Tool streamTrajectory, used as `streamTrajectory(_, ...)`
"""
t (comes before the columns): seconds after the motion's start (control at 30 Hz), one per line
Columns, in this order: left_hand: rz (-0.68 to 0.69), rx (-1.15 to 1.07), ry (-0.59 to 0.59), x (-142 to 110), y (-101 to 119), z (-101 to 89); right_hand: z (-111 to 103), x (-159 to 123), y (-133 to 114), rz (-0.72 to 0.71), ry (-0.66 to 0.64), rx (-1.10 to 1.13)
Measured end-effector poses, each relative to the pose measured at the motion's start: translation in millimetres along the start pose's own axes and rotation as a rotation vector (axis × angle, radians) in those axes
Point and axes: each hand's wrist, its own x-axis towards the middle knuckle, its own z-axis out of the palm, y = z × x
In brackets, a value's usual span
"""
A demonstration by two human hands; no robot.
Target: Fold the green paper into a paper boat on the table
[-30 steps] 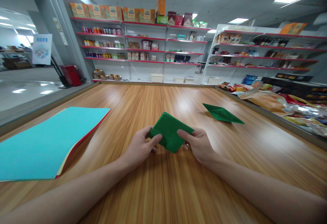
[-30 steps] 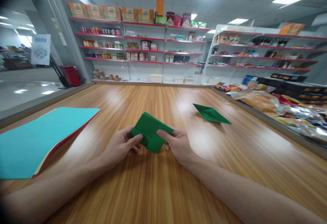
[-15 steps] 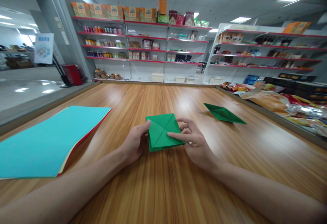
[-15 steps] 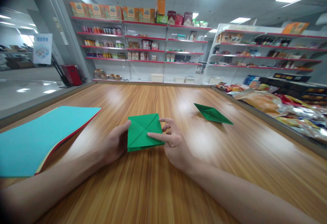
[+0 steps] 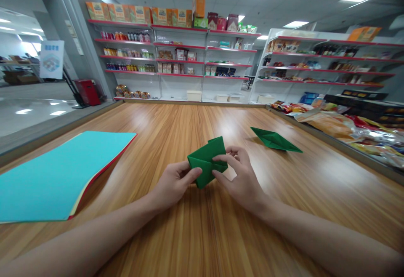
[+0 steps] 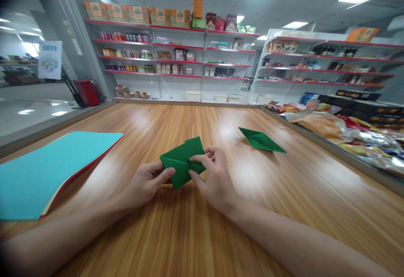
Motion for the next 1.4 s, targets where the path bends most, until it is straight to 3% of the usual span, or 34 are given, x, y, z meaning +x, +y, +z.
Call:
streamTrajectory(0.13, 0.059, 0.133, -0.175, -1.0, -0.9, -0.3, -0.5, -1.0, -2.7, -0.031, -0.002, -0.038)
streamTrajectory(0.3, 0.138, 0.29, -0.267, -1.2, 0.5, -2.0, 0.1, -1.3, -2.6, -0.051, -0.187, 0.101)
streamTrajectory(0.47, 0.316, 0.392, -0.31, -2.0, 2.7, -2.4, 2.2, -4.3, -4.1, -0.127, -0.248, 0.162)
streamTrajectory(0.6, 0.46, 0.47, -0.267, -2.4, -1.3, -0.6, 2.0, -5.3, -6.7, -0.257, -0.167, 0.184)
streamTrajectory(0.7, 0.454, 0.53, -0.236, -2.3, -6.0, 0.2, 0.6, -6.6, -8.8, -0.428, -0.153, 0.182)
streamTrajectory(0.8, 0.371, 0.511, -0.309, -3.2, -5.9, 0.4, -1.4, -7.2, -12.1, -0.503, -0.199, 0.183)
streamTrajectory(0.9, 0.294, 0.487, -0.323, -5.1, -5.0, 0.1, -3.9, -4.7, -17.7, -0.5, -0.305, 0.207)
streamTrajectory(1.0, 0.321, 0.529, -0.337, -5.8, -10.0, -0.7, -5.2, -1.1, -22.6, -0.501, -0.357, 0.24)
streamTrajectory(1.17, 0.377, 0.53, -0.355, -2.7, -17.0, 0.1, -3.9, 0.9, -24.0, -0.49, -0.331, 0.264)
streamTrajectory(1.4, 0.382, 0.382, -0.372, -0.4, -5.4, 3.2, -2.7, -0.2, -25.1, -0.514, -0.252, 0.289)
